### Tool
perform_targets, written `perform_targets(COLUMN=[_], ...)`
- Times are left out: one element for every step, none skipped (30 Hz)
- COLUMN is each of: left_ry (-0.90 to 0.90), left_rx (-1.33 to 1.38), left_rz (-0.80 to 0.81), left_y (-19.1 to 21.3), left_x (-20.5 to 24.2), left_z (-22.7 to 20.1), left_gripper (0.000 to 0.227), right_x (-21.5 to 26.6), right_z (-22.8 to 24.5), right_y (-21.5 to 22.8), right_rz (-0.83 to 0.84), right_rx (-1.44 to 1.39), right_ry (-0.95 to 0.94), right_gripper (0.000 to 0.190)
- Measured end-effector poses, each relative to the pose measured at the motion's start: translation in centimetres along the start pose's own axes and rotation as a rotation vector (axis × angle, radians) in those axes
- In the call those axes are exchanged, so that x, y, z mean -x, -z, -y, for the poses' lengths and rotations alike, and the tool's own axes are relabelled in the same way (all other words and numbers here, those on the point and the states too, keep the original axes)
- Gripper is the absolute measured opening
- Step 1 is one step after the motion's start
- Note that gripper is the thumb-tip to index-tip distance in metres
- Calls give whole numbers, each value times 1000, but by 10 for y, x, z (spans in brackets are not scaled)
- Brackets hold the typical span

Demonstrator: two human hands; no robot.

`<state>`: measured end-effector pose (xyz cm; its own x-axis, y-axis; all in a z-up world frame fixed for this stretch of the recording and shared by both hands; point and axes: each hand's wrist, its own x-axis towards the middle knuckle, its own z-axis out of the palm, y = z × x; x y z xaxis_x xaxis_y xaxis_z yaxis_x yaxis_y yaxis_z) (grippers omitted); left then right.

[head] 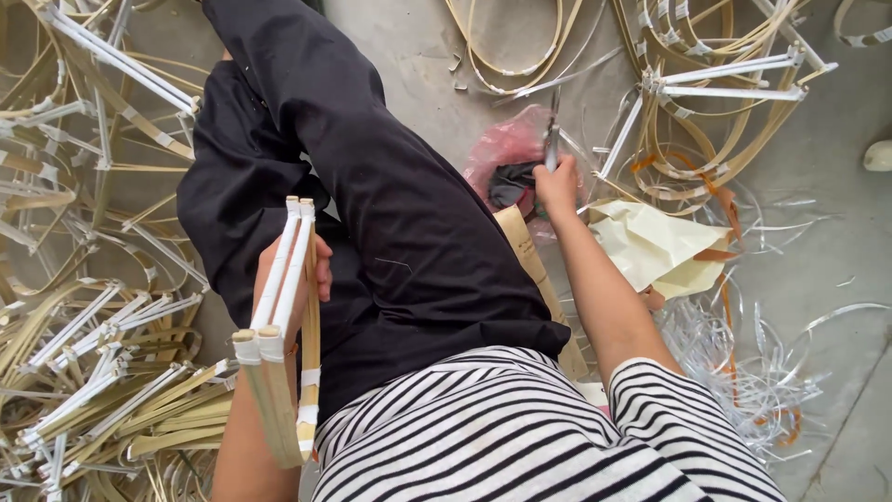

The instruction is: Assembling and trimming circular bamboo frame components using pliers and adhesive tape.

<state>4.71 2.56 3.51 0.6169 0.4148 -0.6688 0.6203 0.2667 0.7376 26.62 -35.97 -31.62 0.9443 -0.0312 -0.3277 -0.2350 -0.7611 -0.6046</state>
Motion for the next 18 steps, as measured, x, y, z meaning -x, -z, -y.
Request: perform_targets(left_ry=[0,0,-1,-5,-22,-41,-48,-63,-76,-74,-86,-102,-105,-79,-54,-59,-73,-85], left_rx=[3,68,132,138,158,180,188,155,121,134,161,187,198,248,299,311,334,355], left_rz=[-1,41,83,82,86,85,78,61,43,23,53,82,63,83,103,83,94,106], left_y=[4,8,13,11,10,9,11,13,15,16,18,21,20,20,19,17,15,13], left_x=[-1,-4,-6,-2,2,7,6,8,11,11,12,11,11,11,11,14,17,19], left_z=[7,13,19,14,9,3,2,3,5,10,14,17,18,20,21,18,15,11], left_gripper=[40,37,34,34,30,26,26,26,26,26,28,29,29,31,33,33,32,33], right_x=[3,4,5,11,16,20,31,43,55,66,77,87,93,98,104,105,107,109], right_z=[9,21,32,49,65,84,109,133,158,180,203,227,238,248,259,266,272,278], right_y=[8,17,26,44,62,77,102,126,149,165,181,196,195,194,194,183,173,162], right_rz=[0,-92,-184,-185,-188,-186,-182,-75,33,51,158,259,274,385,497,510,606,701], right_rx=[2,-32,-67,-65,-149,-235,-235,-203,-171,-168,-86,-5,-4,47,99,101,165,229], right_ry=[3,78,154,162,205,252,264,337,409,423,503,586,604,707,811,830,883,932], right_gripper=[44,41,38,38,35,32,32,30,30,30,29,30,30,30,31,31,34,37])
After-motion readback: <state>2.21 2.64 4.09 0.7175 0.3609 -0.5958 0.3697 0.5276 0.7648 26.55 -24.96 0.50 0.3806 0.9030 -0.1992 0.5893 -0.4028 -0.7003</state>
